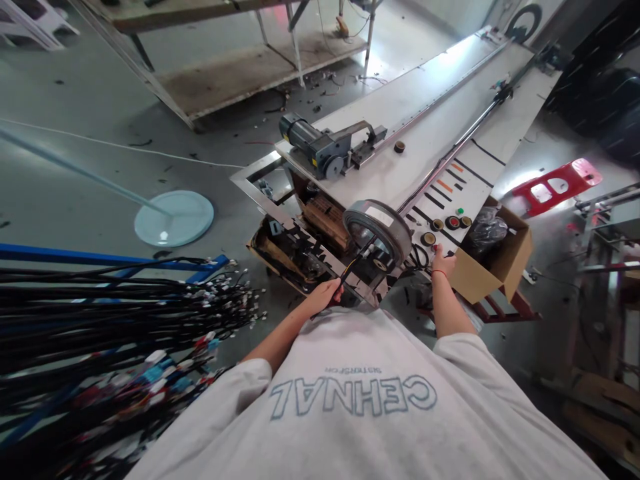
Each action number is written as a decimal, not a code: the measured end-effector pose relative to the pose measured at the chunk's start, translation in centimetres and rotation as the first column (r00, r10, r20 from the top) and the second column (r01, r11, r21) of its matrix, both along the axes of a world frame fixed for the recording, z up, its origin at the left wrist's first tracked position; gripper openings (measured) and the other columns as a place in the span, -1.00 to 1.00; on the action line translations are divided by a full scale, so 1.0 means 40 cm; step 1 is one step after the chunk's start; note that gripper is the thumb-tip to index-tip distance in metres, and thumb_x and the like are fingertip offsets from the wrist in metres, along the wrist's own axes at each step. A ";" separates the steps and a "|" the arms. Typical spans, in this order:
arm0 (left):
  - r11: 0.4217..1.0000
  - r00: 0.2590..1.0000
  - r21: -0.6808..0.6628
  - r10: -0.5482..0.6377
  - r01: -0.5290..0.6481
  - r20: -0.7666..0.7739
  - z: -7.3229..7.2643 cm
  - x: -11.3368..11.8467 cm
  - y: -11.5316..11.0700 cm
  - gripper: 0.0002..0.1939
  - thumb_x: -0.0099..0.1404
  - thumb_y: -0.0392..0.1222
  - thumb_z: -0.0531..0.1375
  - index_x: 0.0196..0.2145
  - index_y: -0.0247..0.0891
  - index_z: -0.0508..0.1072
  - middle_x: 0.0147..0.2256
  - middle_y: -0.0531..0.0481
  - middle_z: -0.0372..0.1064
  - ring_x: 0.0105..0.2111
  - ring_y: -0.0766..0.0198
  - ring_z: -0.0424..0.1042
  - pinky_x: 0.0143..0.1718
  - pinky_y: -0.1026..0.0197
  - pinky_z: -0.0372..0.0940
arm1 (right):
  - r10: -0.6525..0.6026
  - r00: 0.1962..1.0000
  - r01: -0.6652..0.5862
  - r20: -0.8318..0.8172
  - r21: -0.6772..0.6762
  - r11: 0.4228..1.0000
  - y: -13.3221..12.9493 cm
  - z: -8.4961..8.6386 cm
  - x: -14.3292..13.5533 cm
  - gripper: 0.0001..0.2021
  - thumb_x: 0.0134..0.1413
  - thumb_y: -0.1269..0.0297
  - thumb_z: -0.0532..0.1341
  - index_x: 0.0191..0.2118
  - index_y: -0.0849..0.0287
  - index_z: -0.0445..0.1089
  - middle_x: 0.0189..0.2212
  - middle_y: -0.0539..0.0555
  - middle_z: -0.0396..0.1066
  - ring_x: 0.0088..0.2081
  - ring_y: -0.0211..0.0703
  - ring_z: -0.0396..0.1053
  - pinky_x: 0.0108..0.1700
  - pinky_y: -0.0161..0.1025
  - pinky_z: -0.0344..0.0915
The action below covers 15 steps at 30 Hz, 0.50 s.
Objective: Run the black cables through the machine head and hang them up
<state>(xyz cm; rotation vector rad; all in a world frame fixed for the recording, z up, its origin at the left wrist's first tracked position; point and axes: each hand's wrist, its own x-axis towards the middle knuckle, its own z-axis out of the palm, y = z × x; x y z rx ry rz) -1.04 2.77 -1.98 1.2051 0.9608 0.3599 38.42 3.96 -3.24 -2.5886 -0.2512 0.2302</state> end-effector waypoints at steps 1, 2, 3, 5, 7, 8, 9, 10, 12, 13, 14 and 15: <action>1.000 1.000 -0.006 0.013 -0.013 0.013 -0.004 0.004 -0.002 -0.37 0.15 0.43 -0.09 -0.49 -0.25 0.27 -0.65 0.13 0.14 -0.54 0.31 0.25 -0.37 0.22 0.20 | 0.000 1.000 0.000 -0.001 0.002 1.000 0.000 -0.002 0.002 -0.32 0.01 -0.20 0.16 0.02 0.35 0.26 0.01 0.43 0.31 0.05 0.24 0.30 0.06 0.04 0.21; 1.000 0.999 -0.010 0.026 -0.026 0.021 -0.007 0.008 -0.003 -0.38 0.14 0.44 -0.09 -0.50 -0.24 0.26 -0.66 0.14 0.11 -0.55 0.31 0.24 -0.37 0.22 0.21 | 0.001 1.000 -0.001 -0.002 0.005 1.000 0.000 -0.004 0.003 -0.32 0.01 -0.20 0.16 0.02 0.34 0.26 0.01 0.42 0.31 0.05 0.23 0.30 0.07 0.03 0.20; 0.999 0.999 -0.010 0.038 -0.037 0.026 -0.009 0.011 -0.004 -0.38 0.14 0.43 -0.08 -0.50 -0.24 0.26 -0.67 0.15 0.09 -0.56 0.31 0.23 -0.38 0.22 0.21 | 0.002 1.000 -0.002 -0.002 0.009 1.000 -0.001 -0.006 0.004 -0.33 0.01 -0.21 0.16 0.02 0.34 0.26 0.01 0.42 0.32 0.05 0.23 0.30 0.07 0.03 0.20; 0.999 0.998 -0.005 0.052 -0.052 0.029 -0.012 0.014 -0.006 -0.39 0.15 0.42 -0.08 -0.51 -0.24 0.25 -0.67 0.15 0.07 -0.57 0.32 0.22 -0.39 0.22 0.20 | 0.007 1.000 -0.008 0.004 0.015 1.000 -0.001 -0.009 0.007 -0.32 0.00 -0.21 0.15 0.01 0.33 0.26 0.01 0.40 0.32 0.05 0.22 0.30 0.07 0.02 0.20; 0.998 0.998 -0.002 0.061 -0.061 0.028 -0.012 0.015 -0.008 -0.39 0.15 0.41 -0.08 -0.51 -0.24 0.26 -0.67 0.15 0.07 -0.57 0.32 0.22 -0.40 0.23 0.19 | 0.005 1.000 -0.005 0.011 0.016 1.000 -0.002 -0.011 0.009 -0.32 -0.01 -0.22 0.15 0.01 0.32 0.26 0.01 0.40 0.32 0.05 0.21 0.30 0.07 0.01 0.20; 0.998 0.998 -0.002 0.064 -0.064 0.027 -0.012 0.015 -0.010 -0.39 0.16 0.41 -0.08 -0.50 -0.24 0.27 -0.67 0.15 0.07 -0.57 0.32 0.22 -0.40 0.23 0.19 | 0.002 1.000 -0.002 0.012 0.015 1.000 -0.002 -0.012 0.009 -0.32 -0.01 -0.23 0.15 0.01 0.32 0.26 0.00 0.40 0.32 0.05 0.21 0.30 0.07 0.02 0.21; 0.998 0.997 -0.003 0.068 -0.068 0.026 -0.012 0.015 -0.011 -0.39 0.16 0.41 -0.08 -0.50 -0.25 0.27 -0.67 0.15 0.07 -0.57 0.32 0.22 -0.41 0.23 0.19 | 0.001 1.000 -0.001 0.014 0.014 1.000 -0.002 -0.013 0.010 -0.31 -0.01 -0.24 0.15 0.00 0.32 0.25 0.00 0.41 0.32 0.04 0.21 0.30 0.06 0.02 0.21; 0.997 0.997 -0.004 0.071 -0.071 0.026 -0.012 0.015 -0.011 -0.39 0.15 0.42 -0.08 -0.50 -0.25 0.27 -0.67 0.15 0.07 -0.57 0.32 0.22 -0.41 0.23 0.19 | 0.000 1.000 0.000 0.016 0.012 1.000 -0.002 -0.014 0.010 -0.31 -0.02 -0.24 0.15 0.00 0.32 0.25 -0.01 0.41 0.33 0.04 0.21 0.31 0.05 0.02 0.22; 0.997 0.997 -0.010 0.079 -0.079 0.027 -0.012 0.016 -0.013 -0.38 0.14 0.43 -0.08 -0.50 -0.25 0.26 -0.67 0.15 0.07 -0.57 0.33 0.21 -0.41 0.23 0.20 | 0.003 1.000 -0.003 0.016 0.008 1.000 -0.002 -0.015 0.011 -0.32 -0.02 -0.24 0.15 0.00 0.31 0.25 -0.01 0.41 0.33 0.03 0.20 0.31 0.04 0.02 0.24; 0.996 0.996 -0.013 0.083 -0.083 0.029 -0.012 0.017 -0.013 -0.38 0.14 0.43 -0.08 -0.50 -0.25 0.26 -0.67 0.16 0.07 -0.57 0.33 0.21 -0.41 0.23 0.20 | 0.004 1.000 -0.004 0.012 0.007 1.000 -0.001 -0.016 0.012 -0.32 -0.02 -0.24 0.15 0.00 0.31 0.25 -0.01 0.40 0.33 0.03 0.20 0.31 0.04 0.01 0.24; 0.996 0.996 -0.016 0.087 -0.086 0.031 -0.012 0.018 -0.013 -0.38 0.14 0.43 -0.07 -0.50 -0.25 0.26 -0.67 0.15 0.07 -0.57 0.33 0.21 -0.41 0.23 0.20 | 0.006 1.000 -0.006 0.006 0.006 1.000 -0.001 -0.016 0.012 -0.31 -0.02 -0.24 0.15 0.00 0.30 0.24 -0.01 0.40 0.33 0.04 0.20 0.31 0.04 0.02 0.24; 0.996 0.995 -0.019 0.089 -0.088 0.035 -0.011 0.018 -0.013 -0.38 0.14 0.43 -0.07 -0.50 -0.25 0.26 -0.67 0.15 0.07 -0.57 0.33 0.21 -0.40 0.23 0.21 | 0.006 1.000 -0.006 0.000 0.006 1.000 -0.001 -0.016 0.013 -0.31 -0.03 -0.25 0.14 0.01 0.30 0.24 -0.01 0.40 0.33 0.04 0.20 0.31 0.05 0.02 0.23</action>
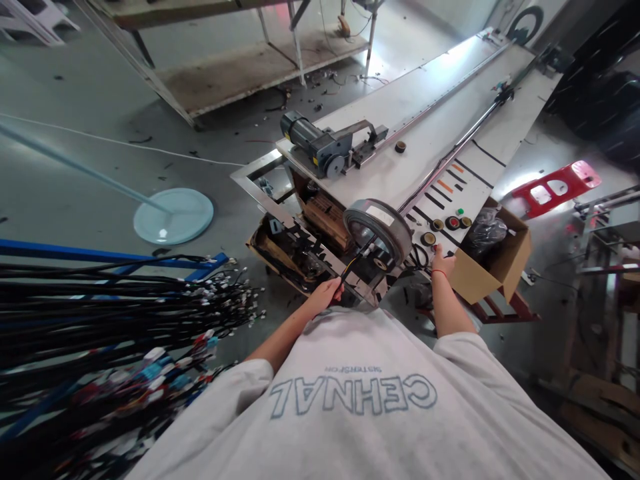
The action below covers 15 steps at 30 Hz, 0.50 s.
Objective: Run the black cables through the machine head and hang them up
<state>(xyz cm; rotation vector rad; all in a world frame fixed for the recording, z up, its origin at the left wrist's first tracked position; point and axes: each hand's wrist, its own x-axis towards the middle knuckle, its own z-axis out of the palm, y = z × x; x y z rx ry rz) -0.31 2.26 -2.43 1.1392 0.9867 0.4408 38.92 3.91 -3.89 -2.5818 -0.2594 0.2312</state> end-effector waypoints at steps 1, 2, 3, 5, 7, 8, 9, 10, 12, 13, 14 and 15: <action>1.000 1.000 -0.002 0.001 -0.001 0.003 0.000 0.001 0.000 -0.38 0.13 0.44 -0.07 -0.50 -0.25 0.26 -0.67 0.15 0.07 -0.57 0.33 0.21 -0.40 0.23 0.21 | 0.000 1.000 0.000 -0.005 0.001 1.000 0.000 0.000 0.000 -0.30 -0.03 -0.26 0.14 0.01 0.30 0.24 0.00 0.40 0.33 0.04 0.20 0.31 0.05 0.03 0.23; 1.000 1.000 -0.005 0.000 0.000 0.008 0.001 0.001 0.000 -0.38 0.13 0.44 -0.07 -0.50 -0.25 0.26 -0.67 0.15 0.07 -0.57 0.33 0.20 -0.40 0.22 0.22 | 0.002 1.000 -0.002 -0.008 0.002 1.000 0.000 0.000 0.001 -0.29 -0.03 -0.26 0.13 0.02 0.31 0.24 0.00 0.40 0.32 0.04 0.21 0.31 0.05 0.03 0.22; 1.000 1.000 -0.008 -0.001 0.001 0.011 0.002 0.001 0.001 -0.38 0.13 0.44 -0.06 -0.50 -0.25 0.27 -0.67 0.15 0.07 -0.57 0.33 0.20 -0.39 0.22 0.22 | 0.003 1.000 -0.003 -0.008 0.001 1.000 0.000 0.000 0.001 -0.29 -0.03 -0.26 0.13 0.02 0.31 0.24 0.00 0.40 0.32 0.04 0.21 0.31 0.06 0.03 0.22; 1.000 1.000 -0.011 -0.001 0.001 0.014 0.003 0.002 0.001 -0.38 0.12 0.44 -0.06 -0.50 -0.25 0.27 -0.67 0.15 0.07 -0.57 0.33 0.20 -0.39 0.22 0.22 | 0.005 1.000 -0.005 -0.005 -0.005 1.000 0.000 0.000 0.000 -0.29 -0.02 -0.26 0.12 0.01 0.31 0.24 0.01 0.40 0.32 0.04 0.21 0.31 0.06 0.03 0.22; 1.000 1.000 -0.011 0.006 -0.006 0.013 0.003 0.003 0.001 -0.38 0.12 0.44 -0.05 -0.50 -0.25 0.27 -0.67 0.15 0.08 -0.57 0.33 0.21 -0.40 0.23 0.22 | 0.005 1.000 -0.005 0.001 -0.010 1.000 0.001 0.002 -0.002 -0.30 -0.01 -0.25 0.12 0.02 0.31 0.24 0.01 0.40 0.32 0.05 0.21 0.30 0.07 0.03 0.21; 1.000 1.000 -0.010 0.010 -0.010 0.014 0.003 0.003 0.001 -0.38 0.13 0.43 -0.05 -0.50 -0.25 0.27 -0.67 0.15 0.08 -0.57 0.34 0.21 -0.41 0.23 0.21 | 0.006 1.000 -0.006 0.004 -0.011 1.000 0.001 0.004 -0.003 -0.31 0.00 -0.25 0.12 0.02 0.31 0.24 0.01 0.40 0.32 0.05 0.20 0.30 0.07 0.02 0.21; 1.000 1.000 -0.008 0.014 -0.014 0.016 0.002 0.003 0.001 -0.38 0.13 0.43 -0.05 -0.50 -0.25 0.27 -0.67 0.15 0.08 -0.57 0.34 0.21 -0.41 0.23 0.21 | 0.006 1.000 -0.006 0.004 -0.012 1.000 0.002 0.005 -0.004 -0.32 0.00 -0.24 0.12 0.02 0.30 0.23 0.01 0.40 0.32 0.05 0.20 0.30 0.07 0.02 0.21; 1.000 1.000 -0.008 0.017 -0.017 0.021 0.000 0.003 0.001 -0.39 0.13 0.43 -0.05 -0.51 -0.25 0.27 -0.68 0.15 0.08 -0.58 0.34 0.21 -0.41 0.23 0.21 | 0.007 1.000 -0.007 0.002 -0.014 1.000 0.002 0.006 -0.004 -0.32 0.00 -0.24 0.12 0.02 0.30 0.23 0.01 0.40 0.32 0.05 0.19 0.30 0.07 0.01 0.21; 1.000 0.999 -0.009 0.018 -0.018 0.027 -0.003 0.004 0.000 -0.39 0.12 0.43 -0.04 -0.51 -0.25 0.27 -0.68 0.15 0.08 -0.58 0.34 0.21 -0.42 0.23 0.21 | 0.009 1.000 -0.009 -0.006 -0.021 1.000 0.003 0.008 -0.005 -0.33 0.01 -0.24 0.12 0.01 0.30 0.24 0.01 0.40 0.31 0.05 0.20 0.30 0.06 0.02 0.21; 1.000 0.999 -0.009 0.018 -0.018 0.027 -0.004 0.004 0.000 -0.39 0.12 0.43 -0.04 -0.51 -0.25 0.27 -0.68 0.15 0.08 -0.58 0.34 0.21 -0.42 0.23 0.22 | 0.010 1.000 -0.010 -0.009 -0.024 1.000 0.003 0.007 -0.004 -0.32 0.01 -0.24 0.12 0.01 0.30 0.23 0.01 0.41 0.31 0.05 0.20 0.30 0.06 0.02 0.21; 1.000 1.000 -0.009 0.018 -0.018 0.024 -0.005 0.004 0.000 -0.39 0.13 0.42 -0.05 -0.51 -0.25 0.27 -0.68 0.15 0.08 -0.58 0.34 0.21 -0.42 0.23 0.22 | 0.011 1.000 -0.012 -0.009 -0.026 1.000 0.003 0.007 -0.004 -0.32 0.01 -0.24 0.11 0.02 0.30 0.23 0.01 0.41 0.31 0.05 0.20 0.30 0.06 0.02 0.22; 1.000 1.000 -0.009 0.018 -0.018 0.019 -0.006 0.004 -0.001 -0.39 0.13 0.42 -0.05 -0.51 -0.25 0.27 -0.68 0.15 0.09 -0.58 0.34 0.21 -0.42 0.23 0.22 | 0.013 1.000 -0.013 -0.005 -0.028 1.000 0.003 0.005 -0.003 -0.32 0.01 -0.25 0.10 0.02 0.30 0.23 0.01 0.41 0.31 0.05 0.20 0.30 0.06 0.03 0.21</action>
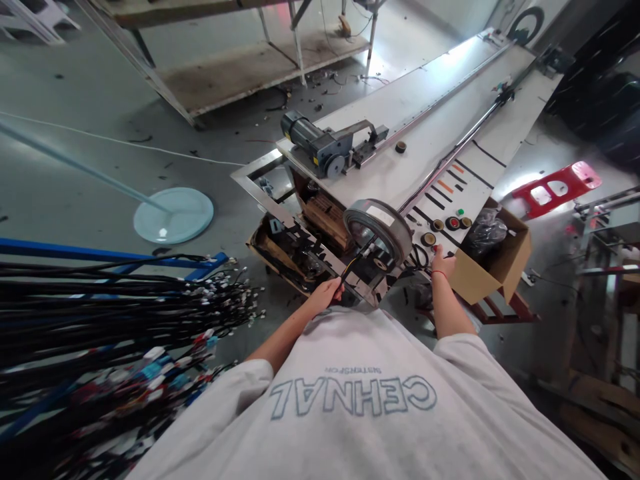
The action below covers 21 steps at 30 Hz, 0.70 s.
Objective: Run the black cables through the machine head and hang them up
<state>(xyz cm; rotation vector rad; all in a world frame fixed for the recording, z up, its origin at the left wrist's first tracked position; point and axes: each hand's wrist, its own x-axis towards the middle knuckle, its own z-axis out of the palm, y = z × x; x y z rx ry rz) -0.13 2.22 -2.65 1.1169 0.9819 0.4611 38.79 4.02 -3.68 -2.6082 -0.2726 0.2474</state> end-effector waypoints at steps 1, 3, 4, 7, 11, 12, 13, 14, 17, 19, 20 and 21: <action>1.000 1.000 0.000 0.002 -0.002 -0.004 0.000 0.000 -0.001 -0.40 0.14 0.41 -0.05 -0.51 -0.25 0.27 -0.68 0.15 0.09 -0.58 0.34 0.21 -0.42 0.23 0.22 | 0.000 1.000 0.000 0.007 -0.002 1.000 0.000 -0.002 0.001 -0.32 0.02 -0.25 0.10 0.02 0.30 0.22 0.01 0.41 0.31 0.04 0.20 0.30 0.06 0.03 0.21; 1.000 1.000 0.007 0.012 -0.012 -0.013 0.000 0.001 -0.003 -0.40 0.15 0.40 -0.05 -0.50 -0.25 0.28 -0.68 0.14 0.09 -0.58 0.33 0.21 -0.43 0.24 0.22 | 0.002 1.000 -0.002 0.018 -0.011 1.000 -0.001 -0.005 0.002 -0.32 0.03 -0.25 0.08 0.02 0.30 0.22 0.00 0.41 0.31 0.05 0.20 0.30 0.06 0.02 0.21; 1.000 1.000 0.013 0.018 -0.018 -0.018 0.001 0.002 -0.004 -0.41 0.16 0.40 -0.06 -0.50 -0.25 0.28 -0.68 0.14 0.10 -0.58 0.33 0.21 -0.43 0.24 0.22 | 0.004 1.000 -0.004 0.020 -0.018 1.000 -0.001 -0.006 0.002 -0.33 0.03 -0.25 0.08 0.02 0.29 0.22 0.01 0.40 0.31 0.05 0.19 0.30 0.06 0.02 0.22; 0.999 0.999 0.025 0.034 -0.033 -0.037 0.003 0.005 -0.007 -0.39 0.16 0.40 -0.07 -0.49 -0.25 0.30 -0.67 0.13 0.12 -0.58 0.32 0.22 -0.45 0.25 0.20 | 0.015 1.000 -0.014 0.023 -0.055 0.998 -0.001 -0.006 0.001 -0.35 0.07 -0.26 0.01 0.01 0.27 0.20 0.01 0.39 0.31 0.05 0.17 0.30 0.05 0.01 0.23; 0.997 0.997 0.043 0.059 -0.057 -0.054 -0.005 0.010 -0.016 -0.39 0.18 0.39 -0.08 -0.46 -0.26 0.33 -0.66 0.11 0.16 -0.57 0.32 0.24 -0.44 0.25 0.20 | -0.007 0.999 0.009 0.042 -0.067 0.998 0.003 0.002 -0.003 -0.39 0.16 -0.21 -0.13 -0.02 0.27 0.22 -0.01 0.41 0.32 0.03 0.19 0.32 0.03 0.06 0.25; 0.996 0.996 0.055 0.068 -0.065 -0.054 -0.010 0.013 -0.019 -0.40 0.19 0.37 -0.09 -0.45 -0.26 0.33 -0.65 0.11 0.17 -0.57 0.31 0.24 -0.44 0.25 0.20 | -0.020 0.999 0.023 0.047 -0.066 0.998 0.005 0.004 -0.005 -0.39 0.17 -0.20 -0.13 -0.03 0.28 0.23 -0.03 0.42 0.33 0.03 0.21 0.33 0.02 0.07 0.26; 0.995 0.996 0.069 0.076 -0.072 -0.053 -0.016 0.016 -0.022 -0.40 0.21 0.36 -0.10 -0.45 -0.26 0.34 -0.64 0.11 0.18 -0.56 0.31 0.23 -0.45 0.25 0.20 | -0.031 0.998 0.035 0.052 -0.068 0.997 0.006 0.007 -0.006 -0.40 0.16 -0.20 -0.11 -0.04 0.28 0.23 -0.04 0.43 0.33 0.01 0.22 0.34 0.01 0.09 0.27; 0.993 0.995 0.083 0.084 -0.080 -0.052 -0.021 0.019 -0.025 -0.40 0.22 0.35 -0.11 -0.44 -0.27 0.35 -0.64 0.10 0.19 -0.56 0.31 0.23 -0.46 0.26 0.19 | -0.040 0.998 0.044 0.056 -0.071 0.996 0.007 0.009 -0.007 -0.40 0.14 -0.21 -0.10 -0.05 0.28 0.23 -0.06 0.44 0.34 0.00 0.24 0.35 0.00 0.11 0.28; 0.985 0.989 0.120 0.132 -0.124 -0.064 -0.032 0.032 -0.031 -0.40 0.26 0.32 -0.13 -0.43 -0.27 0.38 -0.61 0.08 0.23 -0.57 0.32 0.22 -0.49 0.27 0.18 | -0.037 0.998 0.040 0.054 -0.059 0.997 0.009 0.011 -0.005 -0.38 0.09 -0.25 -0.04 -0.08 0.27 0.24 -0.08 0.47 0.34 -0.01 0.26 0.36 -0.02 0.13 0.30; 0.975 0.980 0.150 0.180 -0.166 -0.087 -0.029 0.039 -0.031 -0.40 0.26 0.31 -0.13 -0.42 -0.28 0.40 -0.61 0.07 0.25 -0.57 0.32 0.22 -0.50 0.28 0.17 | -0.018 0.999 0.019 0.036 -0.023 1.000 0.010 0.009 0.001 -0.37 0.03 -0.27 0.03 -0.09 0.27 0.24 -0.09 0.48 0.35 -0.01 0.28 0.36 -0.02 0.12 0.31; 0.968 0.974 0.169 0.202 -0.184 -0.098 -0.024 0.041 -0.032 -0.40 0.26 0.30 -0.12 -0.41 -0.28 0.41 -0.61 0.07 0.26 -0.57 0.31 0.22 -0.50 0.28 0.17 | -0.007 1.000 0.007 0.029 -0.003 1.000 0.011 0.006 0.005 -0.36 -0.01 -0.27 0.08 -0.10 0.27 0.24 -0.08 0.48 0.35 0.00 0.29 0.35 -0.01 0.12 0.31; 0.962 0.969 0.189 0.222 -0.199 -0.109 -0.016 0.042 -0.033 -0.41 0.27 0.29 -0.11 -0.40 -0.28 0.42 -0.60 0.07 0.27 -0.57 0.32 0.23 -0.50 0.28 0.17 | 0.005 1.000 -0.005 0.026 0.016 1.000 0.012 0.004 0.008 -0.35 -0.04 -0.26 0.12 -0.09 0.28 0.24 -0.07 0.49 0.34 0.00 0.30 0.34 0.00 0.11 0.30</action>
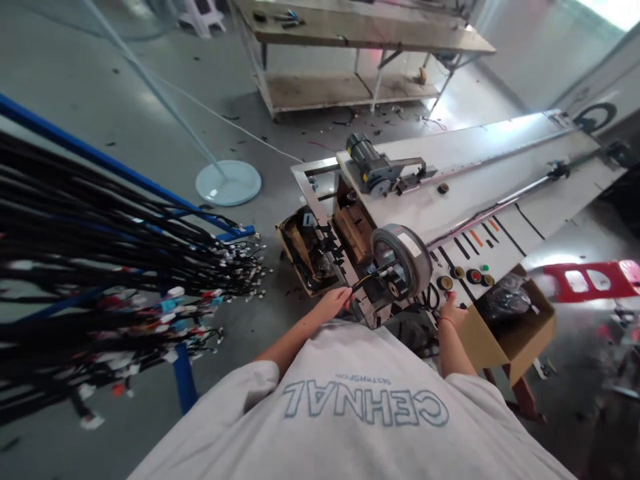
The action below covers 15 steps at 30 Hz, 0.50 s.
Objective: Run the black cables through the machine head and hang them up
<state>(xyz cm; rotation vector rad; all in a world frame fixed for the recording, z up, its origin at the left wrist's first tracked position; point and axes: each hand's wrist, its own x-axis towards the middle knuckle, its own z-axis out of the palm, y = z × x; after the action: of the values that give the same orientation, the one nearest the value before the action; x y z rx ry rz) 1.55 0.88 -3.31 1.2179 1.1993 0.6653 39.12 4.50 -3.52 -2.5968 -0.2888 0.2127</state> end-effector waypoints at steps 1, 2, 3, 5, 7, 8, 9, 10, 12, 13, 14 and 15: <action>1.000 1.000 0.017 0.014 -0.013 -0.014 0.009 0.000 -0.002 -0.43 0.27 0.27 -0.10 -0.39 -0.28 0.43 -0.60 0.07 0.28 -0.57 0.32 0.23 -0.49 0.28 0.17 | 0.017 1.000 -0.017 0.000 0.017 1.000 0.001 -0.002 0.003 -0.35 -0.06 -0.25 0.15 -0.08 0.29 0.24 -0.06 0.48 0.34 0.01 0.29 0.33 0.01 0.10 0.30; 0.999 0.999 0.031 0.025 -0.024 -0.028 0.018 0.000 -0.005 -0.45 0.28 0.24 -0.09 -0.38 -0.28 0.43 -0.59 0.07 0.29 -0.56 0.32 0.24 -0.49 0.29 0.17 | 0.037 0.999 -0.037 0.003 0.030 0.999 0.001 -0.004 0.005 -0.35 -0.06 -0.22 0.18 -0.07 0.30 0.23 -0.05 0.48 0.34 0.02 0.28 0.33 0.02 0.08 0.30; 0.999 0.999 0.043 0.035 -0.033 -0.042 0.027 0.000 -0.007 -0.47 0.29 0.22 -0.09 -0.37 -0.28 0.44 -0.59 0.07 0.29 -0.56 0.32 0.24 -0.48 0.29 0.16 | 0.059 0.998 -0.059 0.009 0.042 0.997 0.001 -0.005 0.006 -0.35 -0.05 -0.20 0.18 -0.05 0.31 0.22 -0.03 0.47 0.33 0.03 0.25 0.33 0.03 0.05 0.31; 0.997 0.996 0.063 0.052 -0.047 -0.075 0.043 0.000 -0.010 -0.49 0.31 0.18 -0.09 -0.37 -0.27 0.43 -0.59 0.08 0.29 -0.55 0.32 0.25 -0.47 0.29 0.16 | 0.098 0.995 -0.099 0.015 0.056 0.994 0.002 -0.005 0.006 -0.37 -0.01 -0.17 0.17 -0.03 0.32 0.20 -0.01 0.46 0.32 0.03 0.20 0.34 0.03 0.00 0.32; 0.994 0.991 0.083 0.077 -0.068 -0.111 0.052 0.001 -0.008 -0.50 0.33 0.16 -0.11 -0.38 -0.27 0.41 -0.60 0.09 0.27 -0.54 0.32 0.25 -0.46 0.29 0.15 | 0.115 0.993 -0.115 0.011 0.054 0.992 0.003 -0.002 0.004 -0.37 0.01 -0.17 0.16 -0.03 0.34 0.20 -0.02 0.47 0.32 0.03 0.19 0.34 0.03 -0.02 0.32; 0.993 0.988 0.096 0.087 -0.075 -0.128 0.055 0.000 -0.005 -0.50 0.34 0.15 -0.12 -0.39 -0.27 0.40 -0.60 0.09 0.26 -0.54 0.32 0.26 -0.46 0.29 0.14 | 0.112 0.994 -0.112 0.006 0.052 0.992 0.005 0.000 0.003 -0.36 0.01 -0.18 0.15 -0.03 0.35 0.20 -0.02 0.47 0.32 0.03 0.20 0.33 0.03 -0.02 0.33; 0.991 0.986 0.109 0.088 -0.072 -0.145 0.057 -0.002 -0.002 -0.50 0.34 0.15 -0.13 -0.40 -0.27 0.40 -0.61 0.09 0.26 -0.54 0.32 0.26 -0.45 0.29 0.14 | 0.105 0.994 -0.105 -0.005 0.051 0.993 0.006 0.003 0.001 -0.35 0.00 -0.19 0.16 -0.03 0.35 0.20 -0.03 0.48 0.32 0.03 0.20 0.33 0.02 -0.03 0.33; 0.991 0.984 0.122 0.077 -0.058 -0.159 0.058 -0.007 0.000 -0.50 0.35 0.14 -0.13 -0.40 -0.27 0.40 -0.61 0.09 0.26 -0.55 0.32 0.26 -0.45 0.29 0.13 | 0.095 0.995 -0.094 -0.018 0.052 0.994 0.007 0.005 0.001 -0.33 -0.02 -0.19 0.18 -0.03 0.36 0.20 -0.03 0.49 0.32 0.03 0.21 0.33 0.02 -0.04 0.33; 0.991 0.983 0.134 0.008 0.017 -0.186 0.057 -0.026 -0.001 -0.53 0.33 0.14 -0.09 -0.40 -0.26 0.40 -0.61 0.08 0.29 -0.56 0.31 0.27 -0.45 0.29 0.13 | 0.078 0.996 -0.075 -0.044 0.052 0.996 0.009 0.010 0.000 -0.30 -0.07 -0.19 0.22 -0.02 0.37 0.20 -0.03 0.50 0.32 0.03 0.23 0.33 0.01 -0.04 0.33; 0.989 0.979 0.129 -0.040 0.067 -0.200 0.056 -0.040 -0.005 -0.56 0.31 0.14 -0.05 -0.42 -0.25 0.40 -0.60 0.08 0.31 -0.56 0.31 0.27 -0.46 0.30 0.13 | 0.074 0.996 -0.072 -0.054 0.048 0.996 0.009 0.011 0.000 -0.27 -0.08 -0.20 0.24 -0.01 0.38 0.19 -0.03 0.50 0.32 0.02 0.24 0.33 0.02 -0.04 0.33; 0.987 0.973 0.118 -0.081 0.108 -0.215 0.053 -0.056 -0.011 -0.58 0.29 0.15 -0.01 -0.44 -0.24 0.39 -0.59 0.08 0.33 -0.56 0.31 0.28 -0.46 0.30 0.13 | 0.075 0.995 -0.073 -0.061 0.041 0.997 0.009 0.011 0.001 -0.26 -0.09 -0.20 0.24 0.00 0.39 0.18 -0.02 0.51 0.31 0.02 0.25 0.33 0.03 -0.02 0.31; 0.986 0.968 0.103 -0.103 0.129 -0.228 0.049 -0.072 -0.019 -0.60 0.27 0.15 0.02 -0.45 -0.23 0.39 -0.58 0.07 0.35 -0.56 0.31 0.29 -0.46 0.30 0.13 | 0.083 0.994 -0.081 -0.065 0.035 0.996 0.008 0.011 0.001 -0.24 -0.09 -0.20 0.24 0.01 0.41 0.18 -0.02 0.51 0.31 0.03 0.26 0.33 0.04 -0.01 0.30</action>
<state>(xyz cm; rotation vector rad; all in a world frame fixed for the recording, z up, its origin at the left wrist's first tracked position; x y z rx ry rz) -1.33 0.11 -1.34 1.4802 1.2750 0.5277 39.18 4.84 -3.10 -2.5429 -0.3726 0.3200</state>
